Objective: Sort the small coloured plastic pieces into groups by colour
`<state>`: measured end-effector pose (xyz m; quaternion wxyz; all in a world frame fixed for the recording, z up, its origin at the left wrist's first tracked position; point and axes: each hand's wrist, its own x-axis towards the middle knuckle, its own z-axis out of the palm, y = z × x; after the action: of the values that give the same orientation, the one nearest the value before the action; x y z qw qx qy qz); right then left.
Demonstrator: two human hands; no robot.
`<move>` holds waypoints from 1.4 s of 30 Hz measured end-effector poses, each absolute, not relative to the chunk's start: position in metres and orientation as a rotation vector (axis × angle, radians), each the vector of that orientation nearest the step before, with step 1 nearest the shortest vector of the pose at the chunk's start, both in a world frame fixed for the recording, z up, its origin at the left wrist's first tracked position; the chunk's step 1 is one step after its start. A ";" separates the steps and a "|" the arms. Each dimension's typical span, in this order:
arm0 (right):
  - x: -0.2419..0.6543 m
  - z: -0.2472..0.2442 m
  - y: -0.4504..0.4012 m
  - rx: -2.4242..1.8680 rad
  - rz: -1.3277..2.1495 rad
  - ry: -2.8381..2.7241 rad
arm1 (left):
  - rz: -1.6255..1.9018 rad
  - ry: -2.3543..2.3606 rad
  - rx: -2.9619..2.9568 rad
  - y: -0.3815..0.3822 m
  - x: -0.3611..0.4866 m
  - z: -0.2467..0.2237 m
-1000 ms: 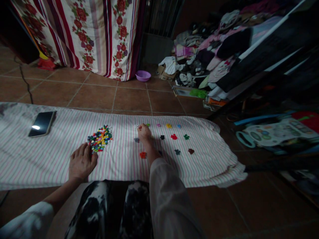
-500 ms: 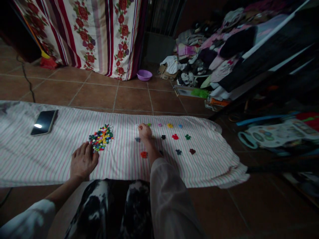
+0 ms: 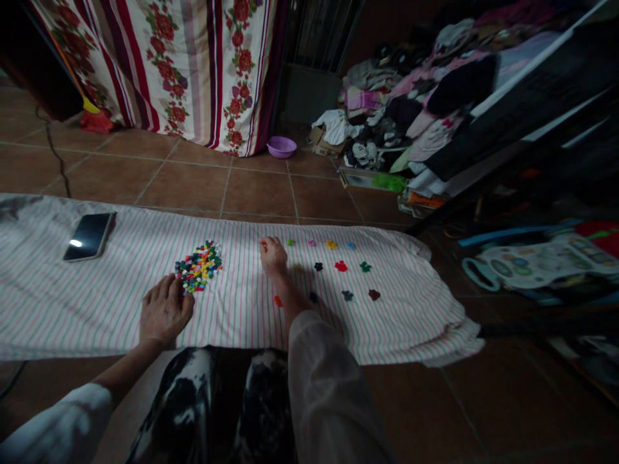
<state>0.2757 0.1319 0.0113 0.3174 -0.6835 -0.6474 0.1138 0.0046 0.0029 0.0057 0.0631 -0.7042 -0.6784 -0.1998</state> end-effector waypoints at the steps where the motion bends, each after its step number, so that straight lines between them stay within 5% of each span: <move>1: 0.270 0.012 0.132 -1.769 0.321 -1.737 | -0.602 -2.048 -2.127 0.003 0.005 0.006; 22: 0.145 0.007 0.139 -1.422 0.451 -2.357 | -0.605 -2.017 -2.101 0.005 0.005 0.002; 42: 0.149 0.000 0.056 -1.198 0.282 -2.289 | -0.630 -2.021 -2.101 0.004 0.004 0.001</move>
<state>0.1490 0.0556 -0.0004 0.2678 -0.4442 -0.8486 0.1046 0.0038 0.0045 0.0005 0.0795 -0.7021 -0.6756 -0.2104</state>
